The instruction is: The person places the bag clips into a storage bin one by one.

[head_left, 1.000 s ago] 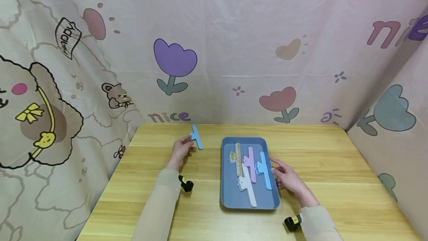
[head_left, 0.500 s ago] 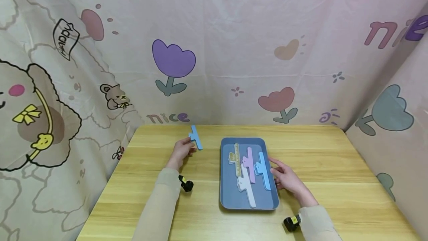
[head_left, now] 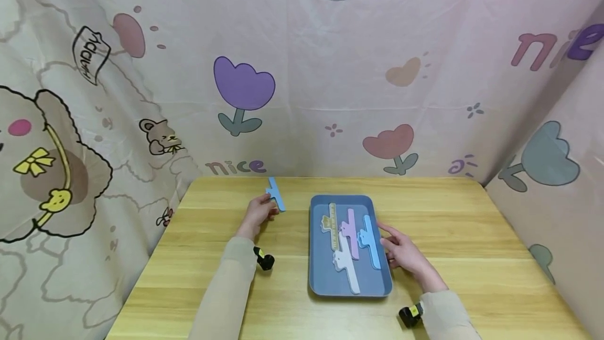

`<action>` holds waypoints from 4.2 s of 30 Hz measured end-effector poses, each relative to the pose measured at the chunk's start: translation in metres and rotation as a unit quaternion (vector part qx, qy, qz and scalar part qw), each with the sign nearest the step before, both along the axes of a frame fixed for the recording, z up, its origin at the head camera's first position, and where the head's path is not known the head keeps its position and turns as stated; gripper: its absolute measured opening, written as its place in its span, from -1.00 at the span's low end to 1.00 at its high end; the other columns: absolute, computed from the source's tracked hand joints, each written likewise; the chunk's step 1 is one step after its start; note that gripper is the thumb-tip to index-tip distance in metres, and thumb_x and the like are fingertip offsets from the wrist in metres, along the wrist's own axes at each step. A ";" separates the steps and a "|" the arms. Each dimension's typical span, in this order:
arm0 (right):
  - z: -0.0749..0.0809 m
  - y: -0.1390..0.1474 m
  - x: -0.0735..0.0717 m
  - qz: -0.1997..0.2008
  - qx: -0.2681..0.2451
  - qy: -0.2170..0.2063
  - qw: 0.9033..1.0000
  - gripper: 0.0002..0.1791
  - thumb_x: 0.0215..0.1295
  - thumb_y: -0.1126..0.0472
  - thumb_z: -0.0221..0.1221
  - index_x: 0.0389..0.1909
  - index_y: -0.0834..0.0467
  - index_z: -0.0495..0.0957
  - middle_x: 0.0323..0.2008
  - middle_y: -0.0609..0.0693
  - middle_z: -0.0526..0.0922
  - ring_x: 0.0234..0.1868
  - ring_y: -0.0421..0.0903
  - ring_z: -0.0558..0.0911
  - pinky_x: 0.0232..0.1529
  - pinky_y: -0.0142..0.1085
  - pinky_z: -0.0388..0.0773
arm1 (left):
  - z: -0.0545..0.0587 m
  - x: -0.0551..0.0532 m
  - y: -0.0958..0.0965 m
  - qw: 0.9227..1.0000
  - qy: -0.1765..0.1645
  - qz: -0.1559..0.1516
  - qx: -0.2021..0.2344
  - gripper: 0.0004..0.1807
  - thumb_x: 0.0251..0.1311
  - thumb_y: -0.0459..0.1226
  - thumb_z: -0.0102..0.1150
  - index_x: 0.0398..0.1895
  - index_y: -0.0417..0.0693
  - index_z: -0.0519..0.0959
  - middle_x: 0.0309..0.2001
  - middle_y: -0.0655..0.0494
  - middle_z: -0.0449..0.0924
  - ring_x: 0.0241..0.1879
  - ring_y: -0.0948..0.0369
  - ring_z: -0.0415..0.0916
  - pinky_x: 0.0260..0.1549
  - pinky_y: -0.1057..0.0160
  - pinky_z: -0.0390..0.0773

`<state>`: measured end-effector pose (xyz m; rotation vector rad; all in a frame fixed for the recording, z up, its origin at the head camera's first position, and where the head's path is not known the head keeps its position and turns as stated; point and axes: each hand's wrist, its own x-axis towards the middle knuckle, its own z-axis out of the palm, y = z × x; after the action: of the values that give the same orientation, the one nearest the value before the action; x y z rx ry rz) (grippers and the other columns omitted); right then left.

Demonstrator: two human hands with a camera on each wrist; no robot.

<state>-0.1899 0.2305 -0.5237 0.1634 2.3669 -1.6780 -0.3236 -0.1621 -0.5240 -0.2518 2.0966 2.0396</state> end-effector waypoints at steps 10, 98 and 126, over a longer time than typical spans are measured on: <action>0.000 0.000 0.000 0.013 0.001 0.000 1.000 -0.43 0.49 0.27 0.00 0.49 0.07 0.20 -0.02 0.26 0.54 -0.42 0.02 0.55 -0.47 -0.14 0.57 | 0.004 0.011 -0.005 0.999 -0.004 0.036 -0.021 -0.57 0.36 -0.43 0.01 0.25 -0.47 0.38 0.07 -0.33 0.52 -0.40 0.19 0.60 -0.48 0.34 0.48; 0.001 0.000 0.000 0.003 -0.001 0.002 1.000 -0.41 0.50 0.23 0.01 0.50 0.03 0.18 0.06 0.32 0.50 -0.42 0.03 0.58 -0.43 -0.08 0.62 | 0.036 0.124 0.074 0.984 0.084 -0.137 -0.074 -0.63 0.09 -0.52 0.26 0.02 -0.40 0.54 -0.53 0.09 0.58 -0.57 0.13 0.45 -0.63 0.29 0.42; -0.001 0.002 -0.002 0.011 -0.014 0.003 1.000 -0.43 0.50 0.27 -0.01 0.49 0.09 0.18 0.09 0.37 0.49 -0.40 0.03 0.62 -0.41 -0.09 0.63 | 0.028 0.127 0.086 0.977 0.062 -0.156 -0.134 -0.71 0.00 -0.48 0.36 -0.15 -0.27 0.62 -0.54 0.04 0.61 -0.66 0.16 0.48 -0.59 0.11 0.59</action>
<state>-0.1914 0.2326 -0.5252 0.1269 2.3397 -1.7022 -0.1962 -0.0762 -0.4963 0.1640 2.3119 1.6333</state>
